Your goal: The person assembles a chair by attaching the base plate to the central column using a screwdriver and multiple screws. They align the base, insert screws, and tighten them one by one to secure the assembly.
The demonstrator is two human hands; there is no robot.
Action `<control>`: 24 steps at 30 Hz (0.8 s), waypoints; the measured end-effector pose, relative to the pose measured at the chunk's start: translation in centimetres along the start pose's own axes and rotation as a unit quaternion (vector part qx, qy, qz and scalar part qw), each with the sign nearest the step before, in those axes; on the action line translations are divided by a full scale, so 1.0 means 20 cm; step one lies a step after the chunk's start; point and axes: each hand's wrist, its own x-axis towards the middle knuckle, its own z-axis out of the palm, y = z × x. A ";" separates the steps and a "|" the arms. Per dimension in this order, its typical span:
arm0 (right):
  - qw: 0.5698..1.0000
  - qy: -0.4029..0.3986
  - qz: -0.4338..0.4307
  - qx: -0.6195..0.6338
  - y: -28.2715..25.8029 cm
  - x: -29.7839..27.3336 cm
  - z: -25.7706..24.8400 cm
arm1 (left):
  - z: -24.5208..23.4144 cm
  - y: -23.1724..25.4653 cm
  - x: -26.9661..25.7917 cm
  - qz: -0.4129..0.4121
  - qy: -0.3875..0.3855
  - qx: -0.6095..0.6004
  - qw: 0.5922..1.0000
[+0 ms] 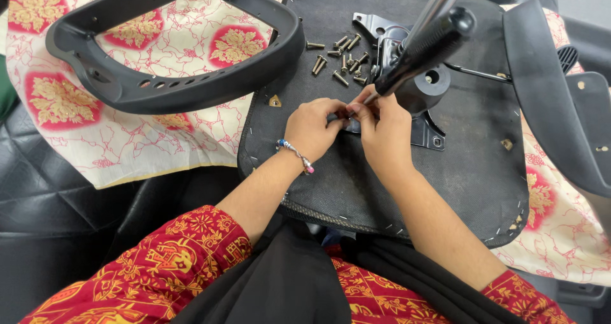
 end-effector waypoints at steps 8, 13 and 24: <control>0.999 -0.018 -0.004 -0.033 -0.04 0.07 0.00 | 0.00 -0.01 -0.01 -0.003 0.011 -0.009 1.000; 0.999 -0.013 0.004 -0.042 -0.03 0.07 0.00 | 0.02 -0.02 0.02 0.010 0.027 -0.014 0.999; 0.990 -0.138 0.031 0.028 0.05 0.11 -0.07 | 0.03 -0.03 0.01 0.000 0.027 -0.007 1.000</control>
